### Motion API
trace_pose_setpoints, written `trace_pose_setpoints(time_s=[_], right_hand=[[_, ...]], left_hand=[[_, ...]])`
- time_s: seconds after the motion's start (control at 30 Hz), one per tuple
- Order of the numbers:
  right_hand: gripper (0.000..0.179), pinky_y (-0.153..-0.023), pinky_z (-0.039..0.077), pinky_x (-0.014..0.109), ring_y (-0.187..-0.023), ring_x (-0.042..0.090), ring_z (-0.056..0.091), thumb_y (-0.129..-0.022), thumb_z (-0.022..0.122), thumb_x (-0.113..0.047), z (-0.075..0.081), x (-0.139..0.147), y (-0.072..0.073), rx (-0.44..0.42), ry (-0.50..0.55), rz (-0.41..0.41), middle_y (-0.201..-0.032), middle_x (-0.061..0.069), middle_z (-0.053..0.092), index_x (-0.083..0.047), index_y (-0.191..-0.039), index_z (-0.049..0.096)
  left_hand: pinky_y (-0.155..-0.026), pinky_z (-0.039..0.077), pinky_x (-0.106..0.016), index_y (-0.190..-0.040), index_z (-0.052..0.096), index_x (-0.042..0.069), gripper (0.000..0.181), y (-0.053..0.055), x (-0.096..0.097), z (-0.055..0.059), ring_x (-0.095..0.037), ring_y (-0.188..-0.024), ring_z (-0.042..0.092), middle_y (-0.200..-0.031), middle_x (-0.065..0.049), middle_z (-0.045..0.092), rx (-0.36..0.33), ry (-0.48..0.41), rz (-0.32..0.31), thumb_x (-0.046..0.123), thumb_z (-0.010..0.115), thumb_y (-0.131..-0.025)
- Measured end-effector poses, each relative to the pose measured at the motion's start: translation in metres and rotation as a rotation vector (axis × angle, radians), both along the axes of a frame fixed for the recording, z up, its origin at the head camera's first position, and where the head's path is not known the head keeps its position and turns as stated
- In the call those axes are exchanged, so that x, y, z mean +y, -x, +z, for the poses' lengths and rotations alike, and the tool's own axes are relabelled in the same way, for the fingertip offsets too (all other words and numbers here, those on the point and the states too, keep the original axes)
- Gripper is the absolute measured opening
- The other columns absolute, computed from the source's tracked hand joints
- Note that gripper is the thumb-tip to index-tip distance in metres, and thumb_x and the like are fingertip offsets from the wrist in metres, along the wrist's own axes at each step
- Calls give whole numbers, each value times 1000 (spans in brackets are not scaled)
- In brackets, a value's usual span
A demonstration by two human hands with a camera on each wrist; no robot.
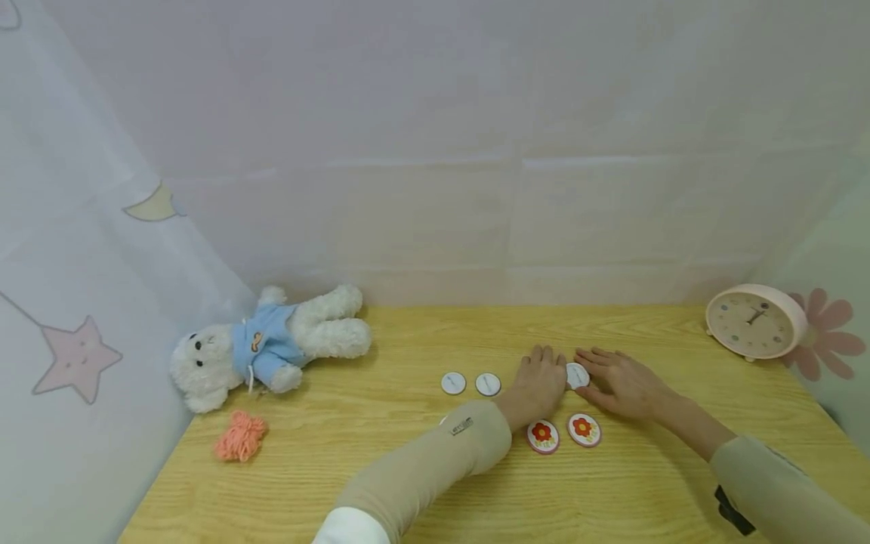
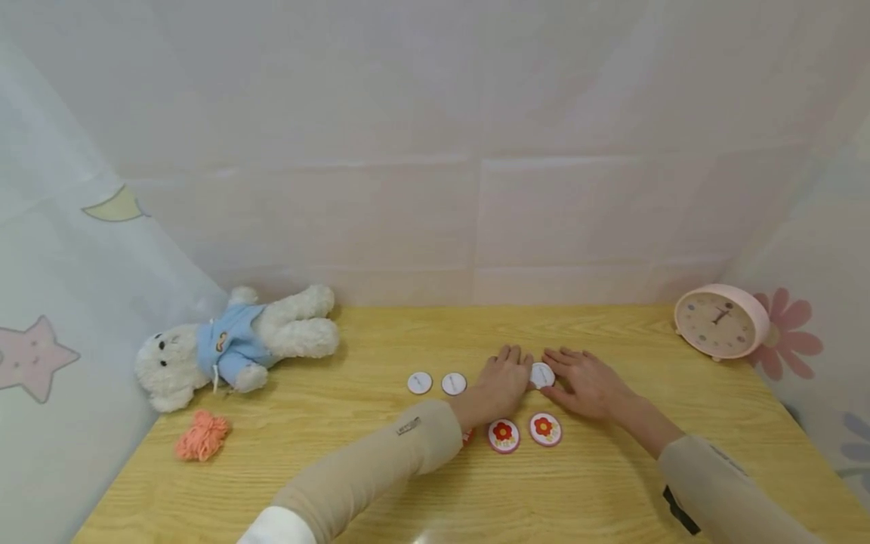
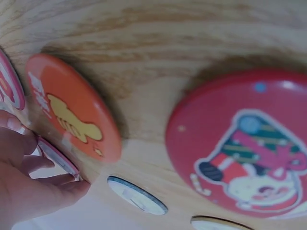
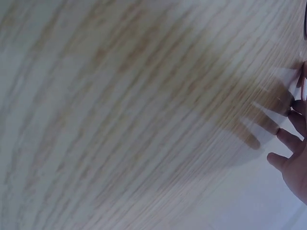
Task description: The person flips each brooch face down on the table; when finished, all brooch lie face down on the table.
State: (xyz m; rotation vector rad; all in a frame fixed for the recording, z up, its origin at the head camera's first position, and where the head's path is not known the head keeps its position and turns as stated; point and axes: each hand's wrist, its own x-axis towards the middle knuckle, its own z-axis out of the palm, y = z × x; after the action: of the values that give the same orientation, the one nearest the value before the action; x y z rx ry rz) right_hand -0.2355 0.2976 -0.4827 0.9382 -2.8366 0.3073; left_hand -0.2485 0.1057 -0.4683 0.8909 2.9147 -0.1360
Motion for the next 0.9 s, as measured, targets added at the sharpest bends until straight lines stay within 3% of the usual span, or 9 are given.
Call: trace_pose_setpoints(time_s=[0.37, 0.53, 0.7, 0.83, 0.9], right_hand=[[61, -108, 34, 56, -135, 45, 36, -101, 52, -39, -2, -1, -4, -60, -50, -33, -148, 21, 40, 5, -143, 44], [59, -108, 33, 56, -135, 45, 35, -101, 52, -35, -5, -3, -5, -38, -65, -22, -149, 22, 39, 6, -143, 43], [62, -107, 34, 58, -135, 46, 35, -101, 52, -37, -2, -7, -6, -72, -43, -33, -149, 25, 37, 9, -142, 42], [69, -109, 30, 59, -136, 45, 34, -100, 49, -45, 6, -10, -11, -122, -1, -130, -148, 27, 37, 10, -142, 42], [70, -109, 30, 59, -135, 44, 37, -99, 50, -47, 12, -16, -16, -99, 19, -172, -146, 27, 41, 10, -139, 46]], left_hand=[[-107, 40, -34, -150, 40, 20, 57, 0, 0, 4, -23, -140, 32, -152, -7, 36, 8, 42, 17, 48, 42, -101], [-108, 39, -37, -150, 39, 19, 57, 2, -9, 4, -25, -141, 31, -152, -9, 36, -36, -35, -14, 48, 41, -101], [-113, 33, -39, -151, 36, 9, 57, -2, -51, 16, -27, -142, 30, -154, -12, 34, -90, -191, -110, 42, 41, -104], [-110, 36, -37, -143, 44, -1, 53, -20, -106, 33, -29, -136, 42, -146, -16, 45, -18, -321, -213, 32, 50, -103], [-107, 41, -36, -139, 48, -3, 50, -32, -137, 39, -29, -131, 48, -140, -17, 51, 9, -383, -225, 28, 55, -101]])
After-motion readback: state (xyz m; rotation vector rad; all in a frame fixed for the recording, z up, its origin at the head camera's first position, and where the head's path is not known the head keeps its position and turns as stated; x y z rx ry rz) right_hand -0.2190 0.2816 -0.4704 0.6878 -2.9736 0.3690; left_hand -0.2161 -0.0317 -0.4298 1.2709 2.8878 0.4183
